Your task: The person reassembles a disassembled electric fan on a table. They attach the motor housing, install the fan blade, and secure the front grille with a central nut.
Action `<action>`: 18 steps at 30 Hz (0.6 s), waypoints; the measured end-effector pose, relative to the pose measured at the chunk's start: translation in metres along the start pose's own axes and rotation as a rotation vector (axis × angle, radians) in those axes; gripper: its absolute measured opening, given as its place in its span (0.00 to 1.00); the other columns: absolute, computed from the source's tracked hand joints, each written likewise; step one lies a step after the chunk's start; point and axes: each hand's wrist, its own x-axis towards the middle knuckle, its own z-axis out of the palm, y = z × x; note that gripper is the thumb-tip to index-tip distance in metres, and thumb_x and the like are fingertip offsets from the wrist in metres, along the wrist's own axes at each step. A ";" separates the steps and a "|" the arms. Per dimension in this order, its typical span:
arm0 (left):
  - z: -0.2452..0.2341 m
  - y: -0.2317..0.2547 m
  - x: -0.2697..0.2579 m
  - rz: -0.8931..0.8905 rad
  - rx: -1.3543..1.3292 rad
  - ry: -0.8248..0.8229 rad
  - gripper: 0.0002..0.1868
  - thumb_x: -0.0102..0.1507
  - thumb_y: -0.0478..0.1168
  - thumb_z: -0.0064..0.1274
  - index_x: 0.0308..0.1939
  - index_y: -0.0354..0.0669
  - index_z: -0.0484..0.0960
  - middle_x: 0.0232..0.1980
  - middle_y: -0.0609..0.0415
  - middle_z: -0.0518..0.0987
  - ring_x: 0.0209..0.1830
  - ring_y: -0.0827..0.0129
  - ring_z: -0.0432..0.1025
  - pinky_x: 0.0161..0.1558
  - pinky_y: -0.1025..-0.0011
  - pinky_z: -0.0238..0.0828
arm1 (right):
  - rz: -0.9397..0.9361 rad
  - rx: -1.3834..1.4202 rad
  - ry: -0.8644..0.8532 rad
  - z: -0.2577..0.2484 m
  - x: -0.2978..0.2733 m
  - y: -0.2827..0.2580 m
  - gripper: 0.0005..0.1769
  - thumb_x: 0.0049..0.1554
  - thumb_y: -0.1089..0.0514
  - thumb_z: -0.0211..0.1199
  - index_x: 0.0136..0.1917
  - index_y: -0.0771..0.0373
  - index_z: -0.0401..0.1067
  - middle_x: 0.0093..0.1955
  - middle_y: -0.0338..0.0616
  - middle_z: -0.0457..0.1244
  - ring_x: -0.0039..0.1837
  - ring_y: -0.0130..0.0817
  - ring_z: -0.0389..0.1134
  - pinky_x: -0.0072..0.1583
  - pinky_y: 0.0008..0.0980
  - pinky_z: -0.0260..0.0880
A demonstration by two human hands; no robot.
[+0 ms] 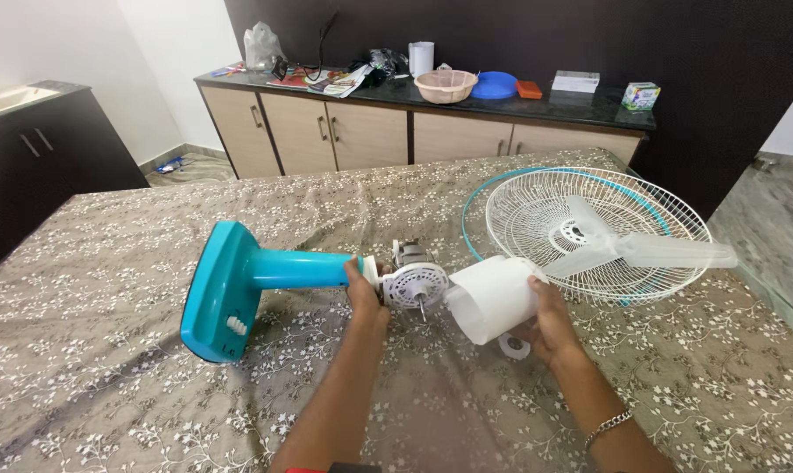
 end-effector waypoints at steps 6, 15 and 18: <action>0.002 0.026 -0.007 -0.018 0.012 -0.131 0.28 0.67 0.63 0.44 0.43 0.39 0.77 0.33 0.53 0.79 0.30 0.69 0.75 0.35 0.68 0.78 | 0.009 0.027 0.045 0.008 -0.002 -0.002 0.40 0.57 0.40 0.51 0.79 0.50 0.46 0.70 0.53 0.53 0.67 0.52 0.62 0.60 0.60 0.72; -0.008 0.026 -0.034 -0.018 0.276 -0.248 0.28 0.64 0.63 0.41 0.41 0.40 0.78 0.30 0.52 0.78 0.27 0.66 0.72 0.32 0.64 0.74 | -0.066 0.269 -0.138 0.029 0.024 0.028 0.38 0.63 0.36 0.43 0.79 0.57 0.51 0.72 0.52 0.56 0.71 0.48 0.61 0.66 0.56 0.67; -0.014 0.021 -0.034 -0.114 0.333 -0.326 0.35 0.64 0.67 0.42 0.40 0.34 0.81 0.28 0.52 0.77 0.26 0.64 0.72 0.30 0.65 0.73 | -0.101 0.239 -0.136 0.037 0.025 0.030 0.37 0.61 0.40 0.45 0.79 0.56 0.49 0.69 0.52 0.57 0.69 0.49 0.63 0.63 0.57 0.70</action>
